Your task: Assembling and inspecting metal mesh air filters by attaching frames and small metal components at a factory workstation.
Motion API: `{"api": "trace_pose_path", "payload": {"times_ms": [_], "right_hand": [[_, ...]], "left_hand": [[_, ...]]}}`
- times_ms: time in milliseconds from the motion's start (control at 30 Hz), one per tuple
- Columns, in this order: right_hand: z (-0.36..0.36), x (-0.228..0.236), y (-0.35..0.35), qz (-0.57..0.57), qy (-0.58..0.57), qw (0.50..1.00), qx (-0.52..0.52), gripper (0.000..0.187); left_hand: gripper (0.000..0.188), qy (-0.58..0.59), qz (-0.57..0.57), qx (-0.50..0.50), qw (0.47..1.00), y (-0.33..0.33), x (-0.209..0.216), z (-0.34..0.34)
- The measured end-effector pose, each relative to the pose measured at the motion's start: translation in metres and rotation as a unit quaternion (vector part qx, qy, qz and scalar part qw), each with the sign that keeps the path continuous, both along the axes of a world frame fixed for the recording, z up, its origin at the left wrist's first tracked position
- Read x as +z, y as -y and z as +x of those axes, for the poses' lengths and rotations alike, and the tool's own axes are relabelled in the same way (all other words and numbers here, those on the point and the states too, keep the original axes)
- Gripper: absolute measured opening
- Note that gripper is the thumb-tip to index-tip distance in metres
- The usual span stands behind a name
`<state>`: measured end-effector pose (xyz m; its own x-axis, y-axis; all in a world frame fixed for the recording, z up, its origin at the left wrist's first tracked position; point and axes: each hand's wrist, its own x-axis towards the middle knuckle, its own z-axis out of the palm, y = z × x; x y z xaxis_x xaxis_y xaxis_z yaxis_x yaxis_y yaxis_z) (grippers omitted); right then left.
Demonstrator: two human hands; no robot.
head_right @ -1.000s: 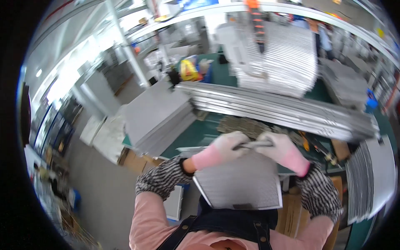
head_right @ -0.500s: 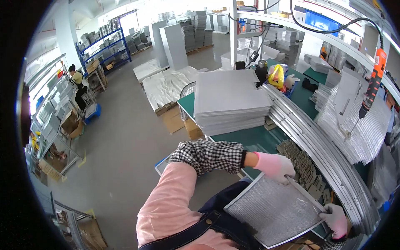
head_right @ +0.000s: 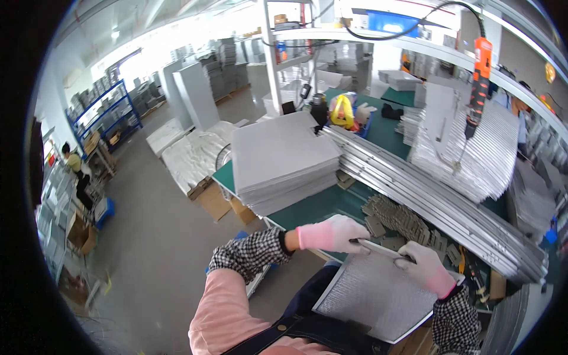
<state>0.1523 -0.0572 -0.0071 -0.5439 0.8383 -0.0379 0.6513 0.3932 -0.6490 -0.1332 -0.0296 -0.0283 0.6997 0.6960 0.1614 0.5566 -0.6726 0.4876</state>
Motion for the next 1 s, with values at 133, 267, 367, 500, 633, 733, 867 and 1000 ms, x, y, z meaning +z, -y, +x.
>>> {"api": "trace_pose_path", "payload": {"times_ms": [133,267,367,500,633,733,867,1000], "right_hand": [[0.005,-0.003,-0.007,-0.001,-0.036,0.998,0.043,0.018],[0.006,-0.007,-0.01,0.046,-0.065,0.994,0.068,0.014],[0.005,-0.002,-0.003,0.031,-0.056,0.996,0.054,0.019],[0.006,0.015,0.0,-0.012,-0.034,0.996,0.077,0.036],[0.017,0.02,-0.015,-0.11,-0.008,0.986,0.127,0.043],[0.018,0.031,-0.023,-0.199,0.01,0.966,0.167,0.041],[0.002,0.031,-0.025,-0.193,0.034,0.964,0.181,0.044],[-0.024,0.029,-0.026,-0.117,0.095,0.979,0.136,0.043]], "left_hand": [[0.021,0.158,0.091,0.056,0.982,0.016,-0.033,0.013],[0.067,0.393,-0.029,0.095,0.914,0.034,-0.043,0.049],[0.088,0.444,-0.055,0.131,0.885,0.038,-0.046,0.062],[0.065,0.472,-0.09,0.221,0.849,0.049,-0.053,0.059],[0.028,0.431,-0.059,0.218,0.874,0.068,-0.043,0.048],[0.027,0.39,-0.089,0.206,0.893,0.082,-0.023,0.035],[0.041,0.443,-0.138,0.246,0.851,0.078,-0.022,0.028],[0.035,0.424,-0.177,0.281,0.843,0.064,-0.029,0.013]]}}
